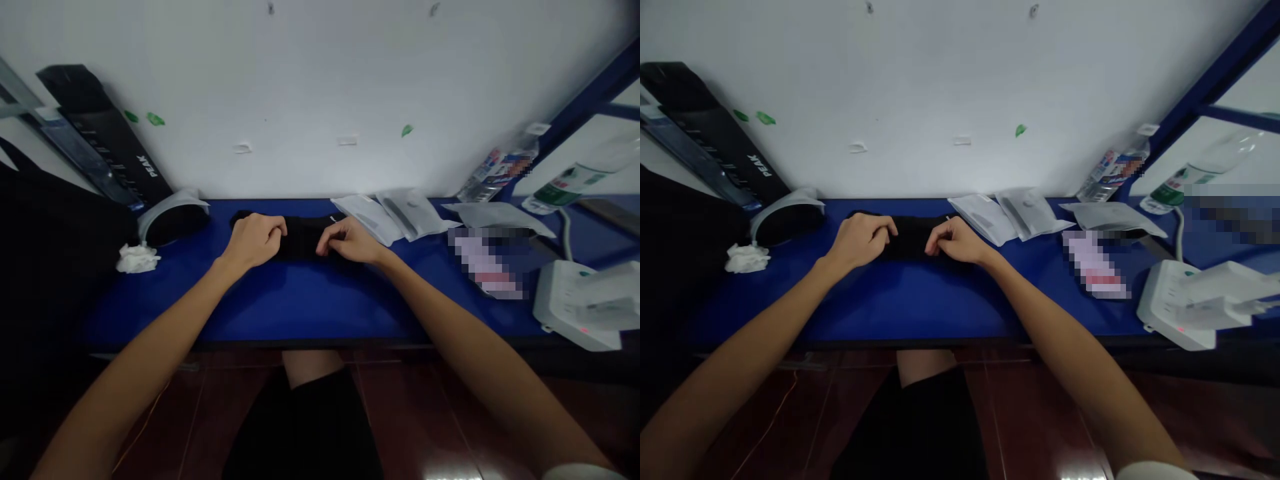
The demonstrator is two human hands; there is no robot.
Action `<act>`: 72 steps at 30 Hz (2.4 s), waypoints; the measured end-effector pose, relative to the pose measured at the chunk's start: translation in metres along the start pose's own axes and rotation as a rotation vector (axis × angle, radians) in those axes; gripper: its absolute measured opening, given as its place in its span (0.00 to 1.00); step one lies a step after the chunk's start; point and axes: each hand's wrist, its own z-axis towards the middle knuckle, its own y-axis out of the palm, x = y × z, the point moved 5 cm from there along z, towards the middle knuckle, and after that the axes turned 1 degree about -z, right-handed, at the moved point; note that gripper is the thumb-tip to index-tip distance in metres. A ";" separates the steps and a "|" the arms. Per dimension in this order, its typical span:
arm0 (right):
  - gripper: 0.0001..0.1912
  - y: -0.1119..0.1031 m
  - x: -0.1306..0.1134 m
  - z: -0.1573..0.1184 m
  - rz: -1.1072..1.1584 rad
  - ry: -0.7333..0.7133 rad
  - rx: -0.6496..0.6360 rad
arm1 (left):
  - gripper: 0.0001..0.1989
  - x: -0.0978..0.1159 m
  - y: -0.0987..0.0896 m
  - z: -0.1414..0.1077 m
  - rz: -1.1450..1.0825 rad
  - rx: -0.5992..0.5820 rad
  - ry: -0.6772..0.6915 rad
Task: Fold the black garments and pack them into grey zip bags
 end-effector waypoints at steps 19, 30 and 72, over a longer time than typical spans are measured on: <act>0.16 -0.008 0.000 0.000 -0.473 -0.128 0.237 | 0.07 0.014 0.037 -0.038 -0.641 -1.342 -0.205; 0.22 0.000 0.011 0.003 -0.567 -0.078 0.124 | 0.07 -0.025 0.015 0.005 -0.362 -0.063 -0.167; 0.20 -0.035 0.019 -0.003 -0.728 0.016 0.251 | 0.11 -0.029 0.004 0.001 -0.072 -0.400 0.180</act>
